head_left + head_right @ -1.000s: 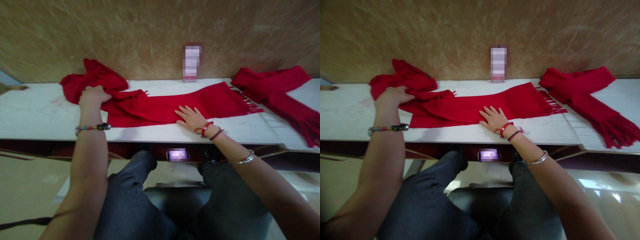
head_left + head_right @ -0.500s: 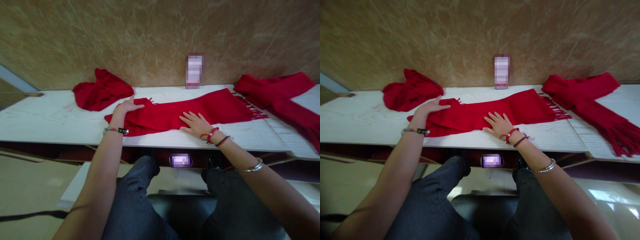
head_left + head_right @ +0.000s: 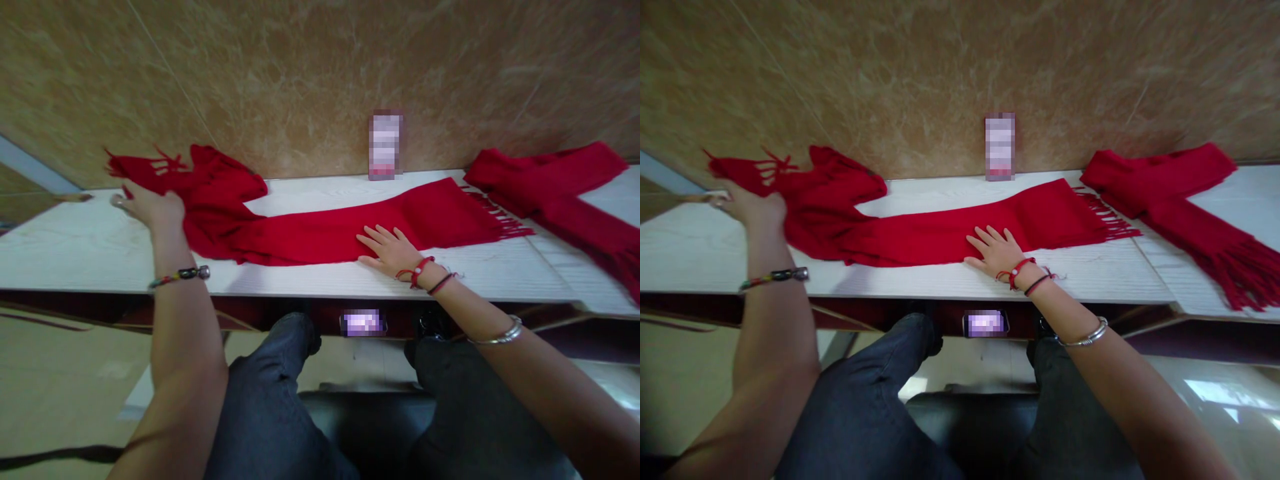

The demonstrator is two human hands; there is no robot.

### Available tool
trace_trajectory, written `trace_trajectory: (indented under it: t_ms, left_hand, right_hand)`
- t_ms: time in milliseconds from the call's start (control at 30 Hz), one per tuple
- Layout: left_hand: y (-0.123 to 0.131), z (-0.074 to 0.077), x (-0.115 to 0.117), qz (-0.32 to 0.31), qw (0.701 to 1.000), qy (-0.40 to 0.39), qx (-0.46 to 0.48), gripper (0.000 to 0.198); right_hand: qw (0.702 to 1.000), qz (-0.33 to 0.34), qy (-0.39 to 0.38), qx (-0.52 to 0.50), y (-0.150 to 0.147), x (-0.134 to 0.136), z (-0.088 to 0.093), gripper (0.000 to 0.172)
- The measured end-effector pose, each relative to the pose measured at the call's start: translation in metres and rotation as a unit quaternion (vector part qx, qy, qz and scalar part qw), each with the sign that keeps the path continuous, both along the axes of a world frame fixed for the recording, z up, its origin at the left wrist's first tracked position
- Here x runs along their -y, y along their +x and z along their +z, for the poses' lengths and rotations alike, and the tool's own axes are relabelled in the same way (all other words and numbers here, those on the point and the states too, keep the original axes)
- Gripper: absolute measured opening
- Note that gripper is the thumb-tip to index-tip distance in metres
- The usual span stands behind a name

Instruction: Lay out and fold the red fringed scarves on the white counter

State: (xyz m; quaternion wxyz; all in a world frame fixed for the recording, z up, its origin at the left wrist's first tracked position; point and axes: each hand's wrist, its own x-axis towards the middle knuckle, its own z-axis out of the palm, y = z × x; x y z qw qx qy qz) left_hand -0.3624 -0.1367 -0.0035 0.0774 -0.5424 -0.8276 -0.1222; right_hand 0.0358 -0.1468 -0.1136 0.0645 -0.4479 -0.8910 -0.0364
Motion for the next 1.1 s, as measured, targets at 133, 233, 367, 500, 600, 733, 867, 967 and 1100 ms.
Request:
trace_trajectory:
  t_ms: [133, 233, 367, 500, 600, 733, 867, 967, 1100]
  left_hand:
    - [0.022, -0.006, 0.005, 0.145, 0.986, -0.009, 0.087, 0.103]
    - [0.052, -0.015, -0.012, -0.077, 0.990, -0.118, 0.023, 0.087]
    - [0.078, -0.036, -0.035, -0.253, 0.950, -0.180, 0.024, 0.061]
    - [0.066, -0.041, -0.039, -0.190, 0.970, -0.147, -0.022, 0.042]
    - [0.056, -0.026, -0.034, -0.169, 0.983, -0.055, -0.045, 0.042]
    - [0.083, -0.009, -0.020, -0.256, 0.961, -0.084, -0.053, 0.048]
    - [0.126, -0.015, -0.002, -0.409, 0.871, -0.271, -0.034, 0.059]
    - [0.141, -0.028, 0.009, -0.419, 0.845, -0.326, -0.067, 0.065]
    - [0.146, -0.038, 0.018, -0.416, 0.845, -0.304, -0.145, 0.058]
  right_hand:
    - [1.000, -0.004, -0.002, 0.003, 0.000, -0.001, -0.001, 0.057]
    - [1.000, -0.003, -0.007, 0.007, 0.000, 0.000, 0.000, 0.057]
    - [1.000, -0.003, -0.011, 0.006, 0.000, 0.000, 0.002, 0.056]
    - [1.000, 0.001, -0.005, -0.006, 0.000, 0.000, 0.001, 0.055]
    - [1.000, 0.004, -0.003, -0.014, 0.000, 0.001, 0.000, 0.055]
    - [1.000, 0.002, -0.017, -0.020, 0.000, 0.001, 0.005, 0.054]
    - [0.999, 0.043, -0.005, -0.027, -0.006, -0.002, 0.017, 0.047]
    - [0.991, 0.129, -0.021, -0.021, -0.014, -0.005, 0.026, 0.044]
    - [0.984, 0.174, -0.039, -0.017, -0.018, -0.007, 0.028, 0.045]
